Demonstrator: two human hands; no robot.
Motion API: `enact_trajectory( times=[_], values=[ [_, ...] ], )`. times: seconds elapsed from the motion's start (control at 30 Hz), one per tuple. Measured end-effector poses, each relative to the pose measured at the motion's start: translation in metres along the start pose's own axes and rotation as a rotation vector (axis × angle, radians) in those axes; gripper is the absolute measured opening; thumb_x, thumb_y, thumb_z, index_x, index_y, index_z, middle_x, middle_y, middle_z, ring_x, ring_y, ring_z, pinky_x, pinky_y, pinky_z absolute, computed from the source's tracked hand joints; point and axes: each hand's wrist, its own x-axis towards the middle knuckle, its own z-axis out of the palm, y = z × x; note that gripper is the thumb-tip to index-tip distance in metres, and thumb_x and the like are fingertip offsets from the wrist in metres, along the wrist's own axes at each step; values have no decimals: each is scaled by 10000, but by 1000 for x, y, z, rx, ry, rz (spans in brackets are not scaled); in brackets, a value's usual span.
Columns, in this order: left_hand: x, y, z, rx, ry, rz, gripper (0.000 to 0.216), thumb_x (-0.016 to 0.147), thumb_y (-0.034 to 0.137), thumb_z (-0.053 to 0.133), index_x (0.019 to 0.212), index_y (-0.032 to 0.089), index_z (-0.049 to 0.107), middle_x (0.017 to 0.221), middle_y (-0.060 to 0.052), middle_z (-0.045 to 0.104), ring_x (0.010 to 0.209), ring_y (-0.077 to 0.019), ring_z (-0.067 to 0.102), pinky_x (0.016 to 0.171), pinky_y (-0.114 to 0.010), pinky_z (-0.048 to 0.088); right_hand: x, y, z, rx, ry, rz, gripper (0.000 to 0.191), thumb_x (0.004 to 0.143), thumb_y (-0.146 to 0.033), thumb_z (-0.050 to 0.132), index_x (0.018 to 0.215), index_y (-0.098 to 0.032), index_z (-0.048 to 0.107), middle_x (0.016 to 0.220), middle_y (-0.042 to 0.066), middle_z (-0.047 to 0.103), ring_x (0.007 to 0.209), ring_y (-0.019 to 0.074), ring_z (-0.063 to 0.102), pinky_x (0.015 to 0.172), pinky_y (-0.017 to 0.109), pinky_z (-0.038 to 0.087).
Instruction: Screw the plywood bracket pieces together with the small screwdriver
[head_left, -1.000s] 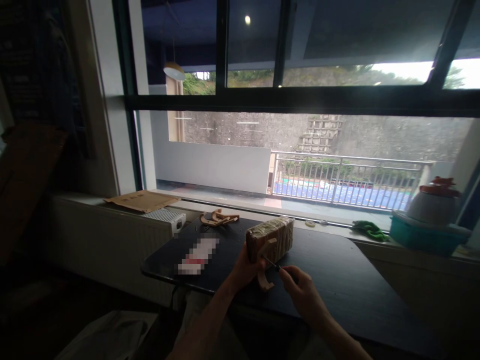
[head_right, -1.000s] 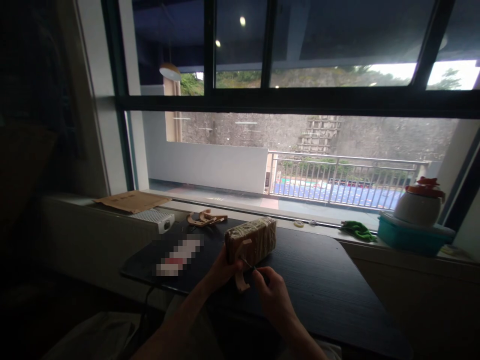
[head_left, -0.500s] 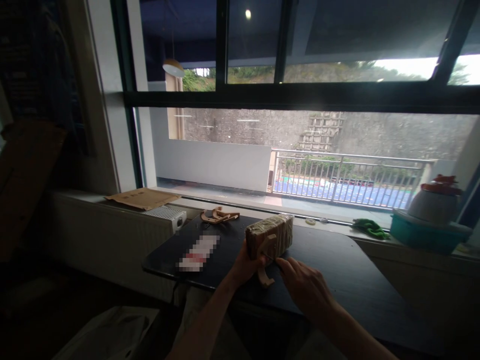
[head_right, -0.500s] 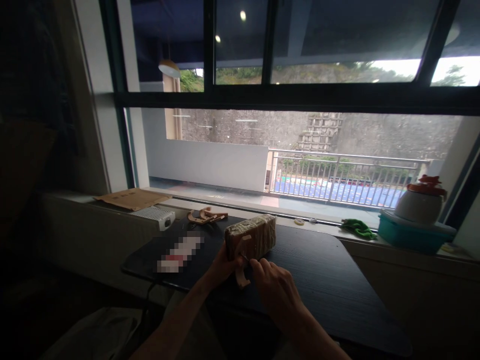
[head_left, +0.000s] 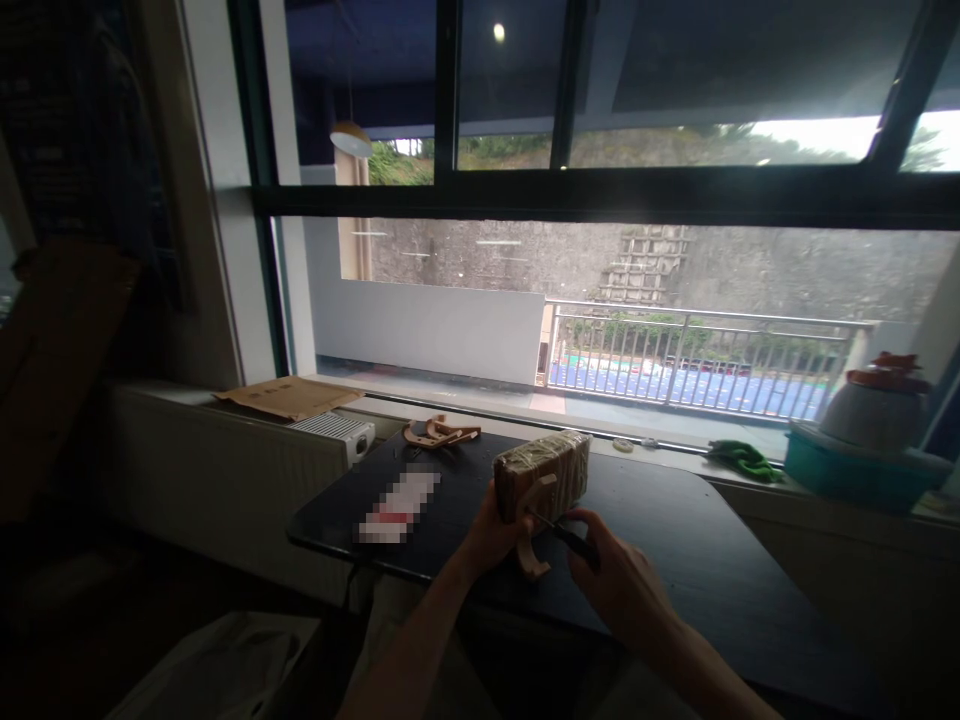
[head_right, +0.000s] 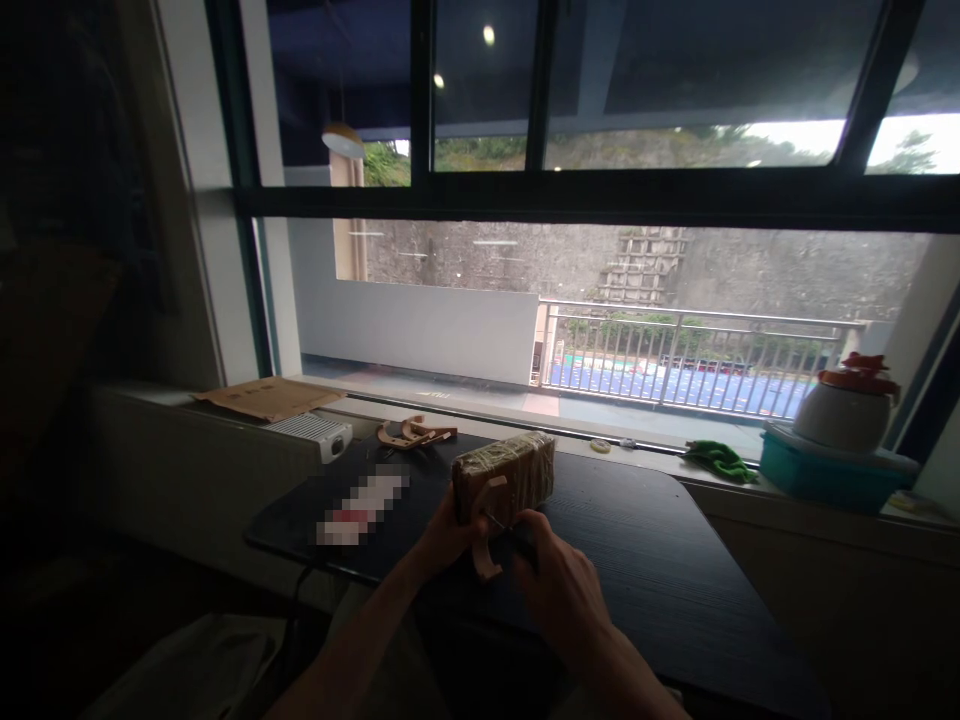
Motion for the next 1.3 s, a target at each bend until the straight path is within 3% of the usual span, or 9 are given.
enact_trajectory(
  times=[0.13, 0.2, 0.33, 0.47, 0.57, 0.7, 0.87, 0.97, 1.3],
  values=[
    [0, -1, -1, 13, 19, -4, 545, 602, 140, 716, 1094, 181, 486, 975, -25, 622, 914, -207, 586, 763, -295, 491, 1, -1, -3, -333, 106, -318, 317, 852, -88, 414, 1084, -206, 595, 797, 26, 657, 656, 173, 633, 528, 249, 380],
    [0, -1, -1, 19, 27, -11, 548, 598, 139, 719, 1097, 179, 495, 975, -29, 623, 923, -213, 584, 764, -297, 490, 1, 0, 0, -352, 129, -369, 302, 864, -92, 405, 1066, -182, 610, 790, 43, 662, 645, 174, 630, 526, 252, 386],
    [0, 1, -1, 12, 22, -12, 566, 605, 158, 720, 1123, 183, 493, 1013, -30, 617, 951, -214, 578, 794, -305, 486, -1, 3, 13, -28, 119, -143, 240, 896, -236, 428, 1051, -178, 602, 876, 62, 705, 734, 188, 662, 621, 264, 448],
    [0, 2, -1, 3, 1, -3, 564, 612, 171, 718, 1125, 187, 484, 1012, -25, 613, 943, -208, 576, 788, -299, 487, -2, 6, 25, 333, 87, 128, 317, 882, -404, 431, 964, -166, 624, 746, 47, 700, 665, 198, 647, 601, 282, 463],
    [0, 2, 0, 8, 3, -6, 556, 618, 172, 713, 1120, 183, 477, 1004, -26, 604, 942, -206, 569, 785, -296, 480, -2, 6, 22, 389, 62, 144, 334, 866, -430, 434, 948, -172, 630, 760, 51, 705, 690, 207, 651, 612, 289, 462],
    [-1, 2, 1, 2, 0, -9, 545, 618, 186, 712, 1104, 187, 466, 1008, -22, 607, 946, -207, 570, 786, -298, 481, -1, 1, 8, 223, 6, 105, 295, 846, -335, 461, 1099, -223, 563, 799, 13, 716, 678, 195, 666, 594, 279, 454],
    [0, -2, 0, 5, 15, -22, 554, 608, 169, 715, 1104, 192, 469, 998, -21, 614, 921, -205, 580, 756, -289, 490, -1, -2, 2, -74, 138, -173, 214, 869, -214, 438, 1028, -226, 581, 910, 35, 709, 731, 189, 679, 578, 259, 434],
    [0, -3, -1, 13, 23, -25, 552, 606, 151, 710, 1105, 195, 478, 997, -15, 614, 922, -202, 577, 764, -289, 491, -2, -1, 8, -122, 172, -234, 183, 884, -203, 436, 984, -202, 589, 869, 49, 710, 716, 184, 680, 566, 249, 426],
    [0, 5, 2, -2, 9, 1, 530, 610, 193, 711, 1088, 193, 482, 985, -20, 618, 932, -210, 573, 777, -303, 484, -3, 8, 26, 400, 93, 134, 309, 889, -439, 421, 954, -182, 580, 802, 57, 698, 721, 203, 650, 644, 286, 469]
  ],
)
